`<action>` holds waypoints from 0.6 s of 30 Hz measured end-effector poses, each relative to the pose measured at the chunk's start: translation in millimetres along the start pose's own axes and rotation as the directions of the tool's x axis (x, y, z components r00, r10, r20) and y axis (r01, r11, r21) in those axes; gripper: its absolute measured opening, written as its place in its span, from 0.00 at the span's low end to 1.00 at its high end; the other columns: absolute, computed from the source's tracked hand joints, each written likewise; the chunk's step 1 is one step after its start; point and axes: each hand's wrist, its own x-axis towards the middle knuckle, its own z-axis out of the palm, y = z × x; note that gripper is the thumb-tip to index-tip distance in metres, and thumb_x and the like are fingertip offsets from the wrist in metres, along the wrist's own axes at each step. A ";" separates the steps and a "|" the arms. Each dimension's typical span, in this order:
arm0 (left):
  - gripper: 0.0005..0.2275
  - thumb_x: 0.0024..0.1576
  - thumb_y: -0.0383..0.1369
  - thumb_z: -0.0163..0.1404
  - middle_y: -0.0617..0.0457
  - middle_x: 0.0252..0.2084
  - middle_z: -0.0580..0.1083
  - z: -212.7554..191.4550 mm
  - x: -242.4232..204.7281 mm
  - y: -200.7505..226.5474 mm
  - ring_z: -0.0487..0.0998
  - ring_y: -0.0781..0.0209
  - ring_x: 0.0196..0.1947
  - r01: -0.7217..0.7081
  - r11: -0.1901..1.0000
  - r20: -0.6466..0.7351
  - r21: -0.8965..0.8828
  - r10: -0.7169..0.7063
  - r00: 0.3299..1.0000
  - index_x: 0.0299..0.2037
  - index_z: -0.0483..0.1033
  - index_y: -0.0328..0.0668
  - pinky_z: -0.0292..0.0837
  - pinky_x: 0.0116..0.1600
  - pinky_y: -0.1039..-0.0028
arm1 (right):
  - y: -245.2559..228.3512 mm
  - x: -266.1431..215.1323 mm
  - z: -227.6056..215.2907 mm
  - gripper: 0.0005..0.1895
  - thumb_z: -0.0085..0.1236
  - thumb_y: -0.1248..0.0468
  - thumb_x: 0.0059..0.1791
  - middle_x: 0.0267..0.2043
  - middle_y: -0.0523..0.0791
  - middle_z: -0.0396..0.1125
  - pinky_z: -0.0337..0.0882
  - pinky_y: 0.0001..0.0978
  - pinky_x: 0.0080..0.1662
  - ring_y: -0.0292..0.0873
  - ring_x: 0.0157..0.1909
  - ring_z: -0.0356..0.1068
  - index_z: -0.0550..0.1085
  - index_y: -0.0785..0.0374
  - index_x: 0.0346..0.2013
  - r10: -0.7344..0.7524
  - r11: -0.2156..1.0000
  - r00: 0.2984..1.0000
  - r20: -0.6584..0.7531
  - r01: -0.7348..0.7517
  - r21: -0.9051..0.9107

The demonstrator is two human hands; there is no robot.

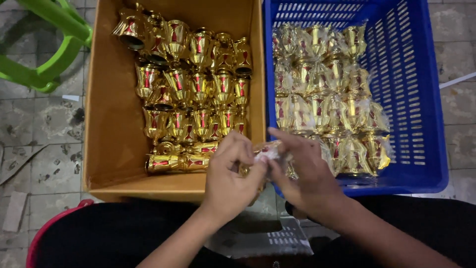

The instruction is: The person packs small gold trophy-style cups into plastic bags by hand and then places them into a blue crate.

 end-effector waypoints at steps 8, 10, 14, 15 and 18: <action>0.14 0.56 0.21 0.51 0.53 0.32 0.66 -4.7 5.0 5.6 0.69 0.62 0.33 0.433 0.855 0.109 -0.285 -0.420 0.901 0.24 0.59 0.47 0.67 0.40 0.75 | -8.1 8.6 3.8 0.16 0.63 0.73 0.47 0.43 0.52 0.65 0.68 0.37 0.42 0.49 0.43 0.65 0.73 0.68 0.48 -0.290 0.951 0.951 -0.105 0.274 -0.142; 0.14 0.55 0.26 0.54 0.56 0.33 0.67 -12.9 7.9 14.6 0.69 0.64 0.35 0.149 0.987 0.138 0.057 -0.155 0.978 0.25 0.59 0.49 0.64 0.37 0.77 | -11.4 8.8 1.1 0.17 0.61 0.74 0.46 0.46 0.54 0.60 0.72 0.32 0.39 0.50 0.44 0.63 0.73 0.66 0.49 -0.179 0.983 0.979 -0.095 0.173 -0.064; 0.06 0.61 0.23 0.50 0.43 0.42 0.71 -22.4 11.8 29.3 0.74 0.53 0.43 -0.289 0.950 0.348 0.120 0.233 0.908 0.32 0.67 0.31 0.71 0.46 0.71 | -22.8 14.3 -19.2 0.09 0.47 0.61 0.53 0.60 0.48 0.50 0.58 0.49 0.68 0.48 0.69 0.51 0.72 0.59 0.34 0.158 0.924 0.972 0.171 -0.207 0.322; 0.07 0.61 0.24 0.51 0.46 0.42 0.74 -21.8 11.2 29.9 0.76 0.54 0.44 -0.228 0.971 0.324 0.071 0.194 0.926 0.31 0.68 0.36 0.70 0.47 0.71 | -23.6 14.9 -25.5 0.18 0.39 0.52 0.57 0.60 0.46 0.53 0.53 0.50 0.68 0.45 0.72 0.52 0.70 0.58 0.31 0.164 0.835 0.931 0.325 -0.307 0.456; 0.15 0.61 0.28 0.52 0.50 0.35 0.75 -20.8 8.8 34.6 0.76 0.61 0.37 -0.011 1.000 0.305 0.001 0.010 0.952 0.27 0.57 0.47 0.69 0.42 0.72 | -35.6 20.6 -46.6 0.06 0.60 0.57 0.49 0.64 0.42 0.58 0.57 0.45 0.63 0.43 0.66 0.63 0.76 0.55 0.33 0.159 0.842 0.872 0.463 -0.364 0.397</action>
